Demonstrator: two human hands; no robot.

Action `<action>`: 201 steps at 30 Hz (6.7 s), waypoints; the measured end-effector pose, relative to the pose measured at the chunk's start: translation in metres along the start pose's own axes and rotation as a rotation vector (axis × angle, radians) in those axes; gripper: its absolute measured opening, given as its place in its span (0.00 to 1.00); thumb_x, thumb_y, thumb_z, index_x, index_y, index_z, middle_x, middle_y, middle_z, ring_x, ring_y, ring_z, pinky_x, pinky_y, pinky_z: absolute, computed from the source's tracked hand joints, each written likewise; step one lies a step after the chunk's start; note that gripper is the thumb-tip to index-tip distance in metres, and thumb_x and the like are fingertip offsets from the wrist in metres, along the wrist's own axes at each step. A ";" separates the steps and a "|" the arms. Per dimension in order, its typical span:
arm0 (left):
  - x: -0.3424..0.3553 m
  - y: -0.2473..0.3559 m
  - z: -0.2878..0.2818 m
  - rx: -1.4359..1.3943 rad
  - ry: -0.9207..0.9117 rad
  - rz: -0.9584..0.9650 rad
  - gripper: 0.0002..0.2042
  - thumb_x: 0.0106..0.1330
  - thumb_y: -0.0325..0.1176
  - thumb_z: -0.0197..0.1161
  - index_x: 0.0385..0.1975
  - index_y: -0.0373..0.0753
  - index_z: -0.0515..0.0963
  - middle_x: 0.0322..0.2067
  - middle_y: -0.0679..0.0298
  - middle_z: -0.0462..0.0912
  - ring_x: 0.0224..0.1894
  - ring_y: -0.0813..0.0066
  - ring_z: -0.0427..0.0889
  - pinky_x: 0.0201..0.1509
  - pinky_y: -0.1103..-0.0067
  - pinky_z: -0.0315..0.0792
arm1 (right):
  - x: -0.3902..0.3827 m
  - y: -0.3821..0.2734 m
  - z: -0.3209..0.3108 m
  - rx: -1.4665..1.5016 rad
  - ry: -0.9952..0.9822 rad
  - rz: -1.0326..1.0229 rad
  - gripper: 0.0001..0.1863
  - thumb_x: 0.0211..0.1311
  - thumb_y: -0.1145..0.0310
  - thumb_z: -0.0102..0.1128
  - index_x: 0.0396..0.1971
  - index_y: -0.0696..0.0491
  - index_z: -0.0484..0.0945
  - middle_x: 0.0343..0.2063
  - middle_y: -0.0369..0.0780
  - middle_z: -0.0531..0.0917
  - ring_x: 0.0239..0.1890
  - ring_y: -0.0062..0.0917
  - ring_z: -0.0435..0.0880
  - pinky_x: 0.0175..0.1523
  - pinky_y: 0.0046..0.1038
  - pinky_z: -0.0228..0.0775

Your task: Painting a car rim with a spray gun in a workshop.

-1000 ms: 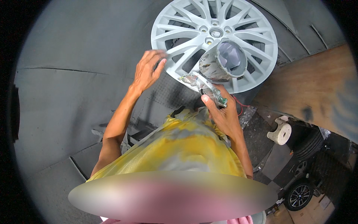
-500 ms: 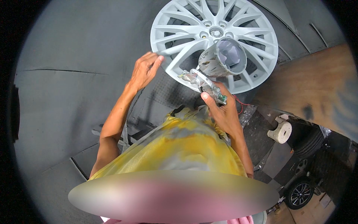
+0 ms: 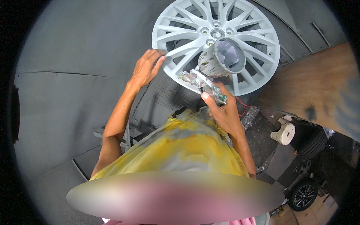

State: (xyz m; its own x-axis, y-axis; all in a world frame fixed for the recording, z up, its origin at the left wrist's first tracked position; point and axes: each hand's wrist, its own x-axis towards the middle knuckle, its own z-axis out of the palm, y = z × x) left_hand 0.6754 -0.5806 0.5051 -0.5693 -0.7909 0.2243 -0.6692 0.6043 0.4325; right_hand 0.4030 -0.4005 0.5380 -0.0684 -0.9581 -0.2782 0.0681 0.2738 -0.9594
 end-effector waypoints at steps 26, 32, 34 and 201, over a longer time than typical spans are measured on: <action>-0.003 0.023 0.040 0.021 -0.185 -0.038 0.23 0.76 0.43 0.56 0.63 0.33 0.74 0.49 0.42 0.80 0.52 0.45 0.80 0.56 0.60 0.75 | 0.008 0.004 -0.006 0.024 -0.036 -0.042 0.22 0.70 0.58 0.66 0.54 0.59 0.76 0.29 0.32 0.79 0.22 0.12 0.72 0.27 0.20 0.66; -0.001 0.030 -0.004 -0.164 -0.120 -0.265 0.14 0.72 0.40 0.62 0.47 0.36 0.85 0.33 0.50 0.85 0.32 0.53 0.85 0.42 0.63 0.80 | 0.001 0.004 -0.007 0.029 -0.022 0.016 0.23 0.70 0.57 0.66 0.55 0.59 0.76 0.30 0.33 0.80 0.22 0.12 0.71 0.27 0.20 0.66; 0.002 0.014 -0.009 0.077 -0.159 -0.290 0.15 0.74 0.39 0.61 0.50 0.36 0.84 0.42 0.51 0.86 0.44 0.56 0.85 0.50 0.65 0.79 | 0.001 0.004 -0.006 0.037 -0.013 0.004 0.23 0.70 0.57 0.66 0.55 0.59 0.76 0.29 0.32 0.79 0.22 0.12 0.71 0.27 0.20 0.66; -0.087 -0.093 0.165 0.441 -0.124 -0.456 0.24 0.58 0.36 0.75 0.53 0.33 0.78 0.46 0.41 0.85 0.52 0.42 0.84 0.57 0.58 0.78 | -0.166 0.248 -0.064 -0.323 0.721 -0.312 0.17 0.70 0.64 0.66 0.52 0.57 0.77 0.35 0.38 0.85 0.37 0.22 0.81 0.46 0.27 0.73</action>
State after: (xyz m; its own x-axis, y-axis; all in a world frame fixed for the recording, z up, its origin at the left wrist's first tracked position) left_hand 0.7086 -0.5524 0.3016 -0.2148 -0.9766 -0.0108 -0.9753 0.2139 0.0555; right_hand 0.3672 -0.1682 0.3434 -0.6622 -0.7351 0.1450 -0.3391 0.1214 -0.9329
